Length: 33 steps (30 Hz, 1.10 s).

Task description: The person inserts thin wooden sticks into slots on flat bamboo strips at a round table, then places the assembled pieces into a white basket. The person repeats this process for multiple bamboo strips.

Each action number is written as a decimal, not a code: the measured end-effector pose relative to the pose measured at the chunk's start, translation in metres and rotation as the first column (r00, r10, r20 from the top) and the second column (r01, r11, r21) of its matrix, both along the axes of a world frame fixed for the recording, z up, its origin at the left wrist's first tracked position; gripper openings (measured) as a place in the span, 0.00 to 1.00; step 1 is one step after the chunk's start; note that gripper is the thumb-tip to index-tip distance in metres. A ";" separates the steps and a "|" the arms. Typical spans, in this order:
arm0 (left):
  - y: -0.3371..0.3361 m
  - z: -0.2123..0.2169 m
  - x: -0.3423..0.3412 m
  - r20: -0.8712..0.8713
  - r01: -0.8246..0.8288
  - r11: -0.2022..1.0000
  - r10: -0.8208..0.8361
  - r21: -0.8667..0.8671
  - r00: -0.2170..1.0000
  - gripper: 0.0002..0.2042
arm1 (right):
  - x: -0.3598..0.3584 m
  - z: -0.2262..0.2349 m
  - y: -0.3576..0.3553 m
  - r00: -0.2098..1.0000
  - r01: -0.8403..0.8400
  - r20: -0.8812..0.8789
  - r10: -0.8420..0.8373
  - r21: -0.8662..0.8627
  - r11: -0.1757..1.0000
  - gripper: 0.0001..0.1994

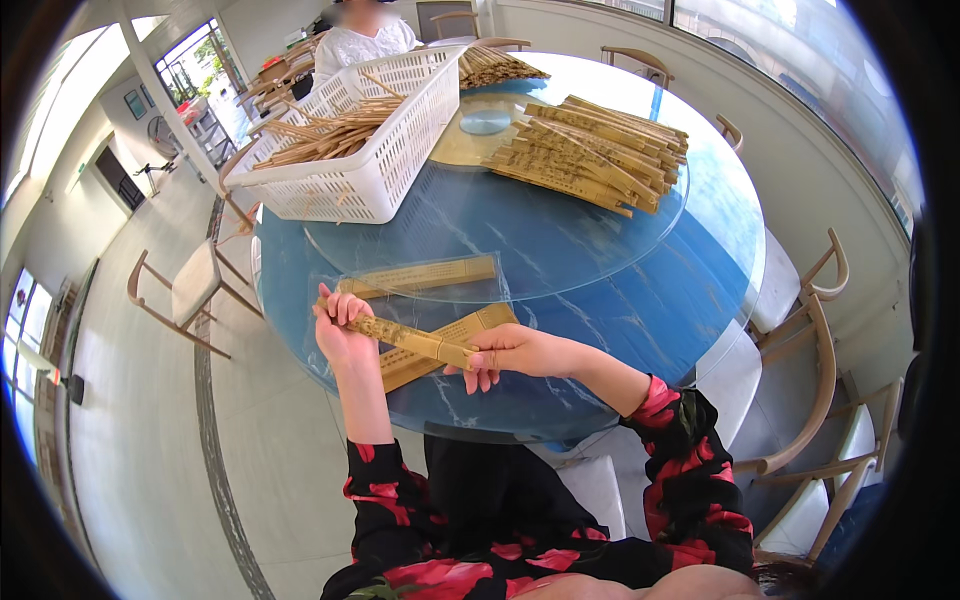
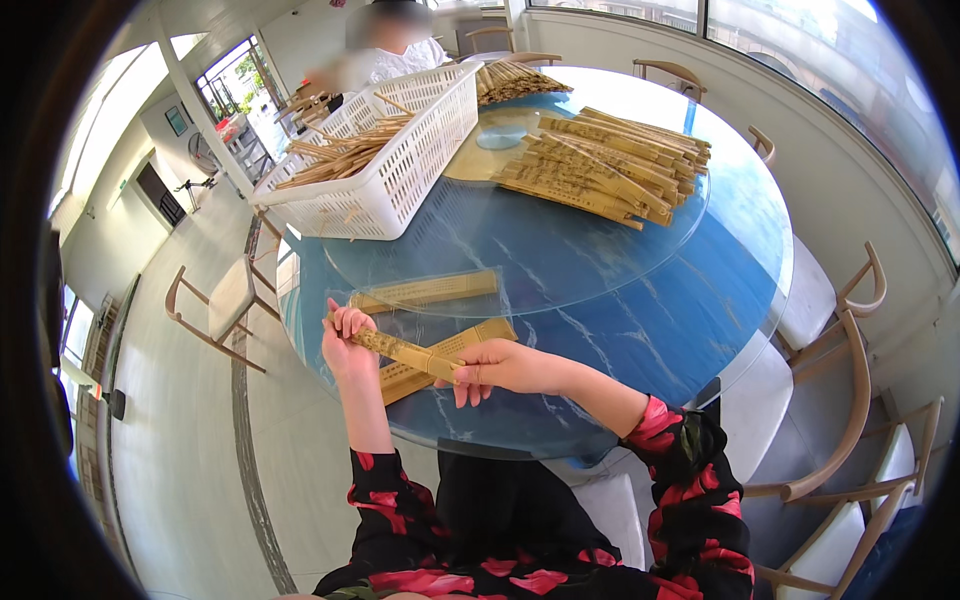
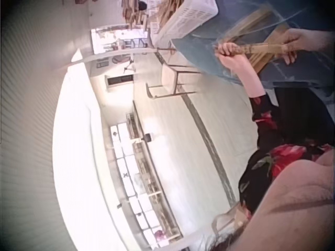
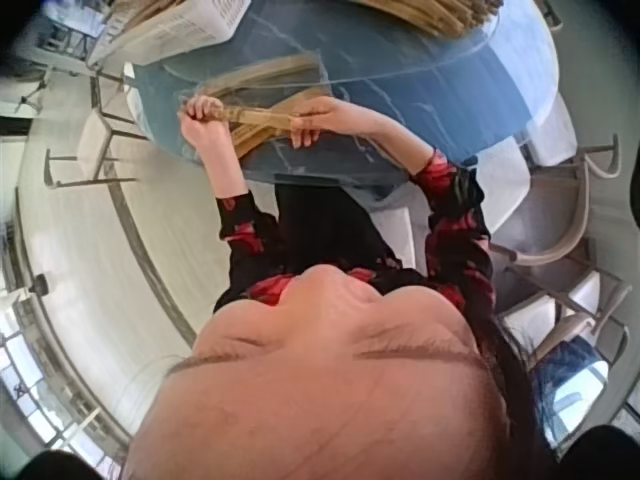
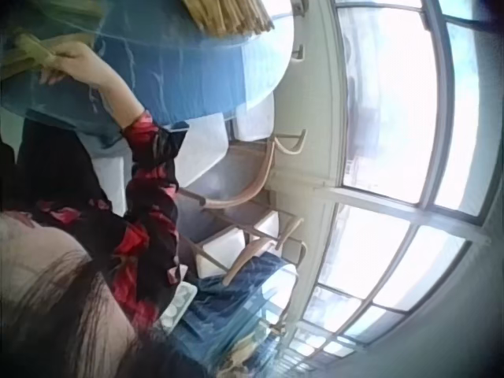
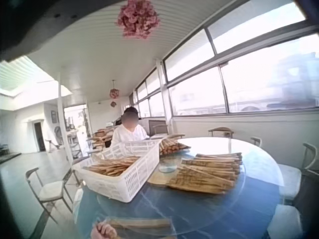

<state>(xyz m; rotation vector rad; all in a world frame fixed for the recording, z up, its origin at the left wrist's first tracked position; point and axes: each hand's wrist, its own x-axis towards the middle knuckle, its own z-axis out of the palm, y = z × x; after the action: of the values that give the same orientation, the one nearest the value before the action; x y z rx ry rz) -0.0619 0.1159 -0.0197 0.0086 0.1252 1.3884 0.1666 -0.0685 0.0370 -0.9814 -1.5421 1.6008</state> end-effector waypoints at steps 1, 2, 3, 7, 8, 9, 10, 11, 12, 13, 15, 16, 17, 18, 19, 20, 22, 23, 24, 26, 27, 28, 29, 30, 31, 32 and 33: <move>0.000 -0.001 -0.001 0.003 -0.001 1.000 0.000 0.010 1.000 0.17 | 0.000 0.002 -0.001 0.999 -0.035 -0.026 0.035 -0.023 0.999 0.16; 0.000 -0.002 -0.002 0.006 -0.002 1.000 0.002 0.019 1.000 0.17 | 0.001 0.003 0.000 0.998 -0.045 -0.033 0.044 -0.025 0.999 0.16; -0.001 -0.003 -0.002 0.009 0.001 1.000 -0.001 0.028 1.000 0.17 | 0.002 0.003 0.000 0.998 -0.050 -0.039 0.049 -0.027 0.998 0.16; -0.003 -0.002 -0.002 0.022 -0.033 0.999 0.032 0.040 0.999 0.16 | 0.001 -0.010 0.004 1.000 -0.015 0.018 0.016 -0.011 1.000 0.15; -0.001 -0.007 -0.004 0.030 -0.034 0.997 0.032 0.063 0.999 0.15 | 0.001 -0.011 0.003 0.999 0.022 0.034 -0.022 0.009 1.000 0.14; -0.002 -0.005 -0.004 0.026 -0.047 0.997 0.045 0.066 0.999 0.14 | 0.000 -0.011 0.004 0.997 0.048 0.052 -0.049 0.029 0.998 0.13; -0.003 -0.004 -0.003 0.020 -0.056 0.996 0.055 0.069 0.998 0.14 | -0.002 -0.012 0.004 0.995 0.073 0.069 -0.076 0.050 0.996 0.13; -0.004 -0.002 -0.001 0.016 -0.063 0.995 0.062 0.075 0.998 0.14 | -0.003 -0.011 0.003 0.986 0.134 0.087 -0.141 0.078 0.988 0.13; -0.007 0.001 0.001 0.000 -0.081 0.994 0.081 0.076 0.997 0.14 | -0.005 -0.009 0.002 0.975 0.187 0.101 -0.198 0.106 0.977 0.13; -0.008 0.001 0.000 -0.020 -0.095 0.991 0.097 0.092 0.995 0.13 | -0.006 -0.008 0.001 0.961 0.238 0.112 -0.254 0.134 0.962 0.13; -0.007 -0.001 0.000 -0.057 -0.113 0.984 0.122 0.137 0.991 0.13 | -0.007 -0.009 0.001 0.938 0.289 0.150 -0.312 0.154 0.945 0.12; -0.006 -0.003 -0.001 -0.078 -0.113 0.980 0.128 0.167 0.989 0.12 | -0.008 -0.008 0.001 0.923 0.318 0.171 -0.344 0.165 0.934 0.12; -0.006 -0.005 -0.002 -0.100 -0.115 0.974 0.137 0.195 0.986 0.12 | -0.009 -0.009 0.001 0.910 0.327 0.211 -0.357 0.164 0.931 0.12; -0.007 -0.005 -0.001 -0.123 -0.108 0.968 0.138 0.225 0.983 0.12 | -0.008 -0.011 0.002 0.892 0.342 0.252 -0.375 0.165 0.925 0.12; -0.009 -0.005 0.003 -0.142 -0.095 0.963 0.134 0.253 0.981 0.11 | -0.006 -0.013 0.003 0.872 0.358 0.292 -0.393 0.167 0.919 0.12; -0.011 -0.006 0.007 -0.162 -0.082 0.956 0.131 0.281 0.978 0.11 | -0.005 -0.014 0.004 0.873 0.377 0.269 -0.406 0.153 0.913 0.12; -0.023 -0.008 0.019 -0.200 -0.051 0.943 0.123 0.330 0.972 0.10 | -0.002 -0.017 0.011 0.878 0.405 0.223 -0.423 0.124 0.906 0.12; -0.030 -0.007 0.026 -0.221 -0.031 0.935 0.115 0.352 0.968 0.10 | -0.001 -0.019 0.013 0.876 0.460 0.116 -0.468 0.089 0.883 0.12; -0.040 -0.001 0.033 -0.247 -0.002 0.928 0.101 0.373 0.964 0.10 | 0.001 -0.019 0.015 0.858 0.512 0.009 -0.513 0.049 0.858 0.12; -0.049 0.001 0.034 -0.333 0.049 0.920 0.091 0.388 0.939 0.13 | 0.007 -0.013 0.016 0.816 0.545 -0.206 -0.540 -0.037 0.838 0.13; -0.053 0.002 0.033 -0.374 0.072 0.916 0.089 0.395 0.923 0.15 | 0.009 -0.014 0.017 0.801 0.563 -0.228 -0.554 -0.030 0.826 0.13; -0.067 0.015 0.039 -0.438 0.061 0.936 0.104 0.347 0.893 0.16 | 0.015 -0.019 0.019 0.780 0.588 -0.251 -0.574 -0.023 0.809 0.13; -0.073 0.017 0.043 -0.494 0.077 0.941 0.102 0.329 0.864 0.16 | 0.019 -0.022 0.019 0.758 0.612 -0.273 -0.592 -0.017 0.791 0.12; -0.079 0.019 0.044 -0.547 0.086 0.946 0.105 0.312 0.831 0.17 | 0.020 -0.020 0.019 0.704 0.664 -0.327 -0.630 -0.013 0.748 0.12; -0.083 0.015 0.041 -0.592 0.124 0.938 0.099 0.324 0.800 0.17 | 0.025 -0.018 0.020 0.634 0.719 -0.392 -0.667 -0.020 0.694 0.12; -0.086 0.012 0.038 -0.624 0.161 0.922 0.102 0.351 0.774 0.17 | 0.033 -0.016 0.022 0.557 0.769 -0.453 -0.695 -0.033 0.638 0.11; -0.088 0.010 0.033 -0.657 0.191 0.905 0.119 0.380 0.745 0.17 | 0.041 -0.014 0.026 0.483 0.807 -0.516 -0.708 -0.052 0.588 0.11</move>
<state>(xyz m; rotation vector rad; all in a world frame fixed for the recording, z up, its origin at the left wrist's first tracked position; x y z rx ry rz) -0.0290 0.0274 -0.0098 0.8934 0.4187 1.2911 0.2073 -0.0429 0.0226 -0.8676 -0.6865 0.8930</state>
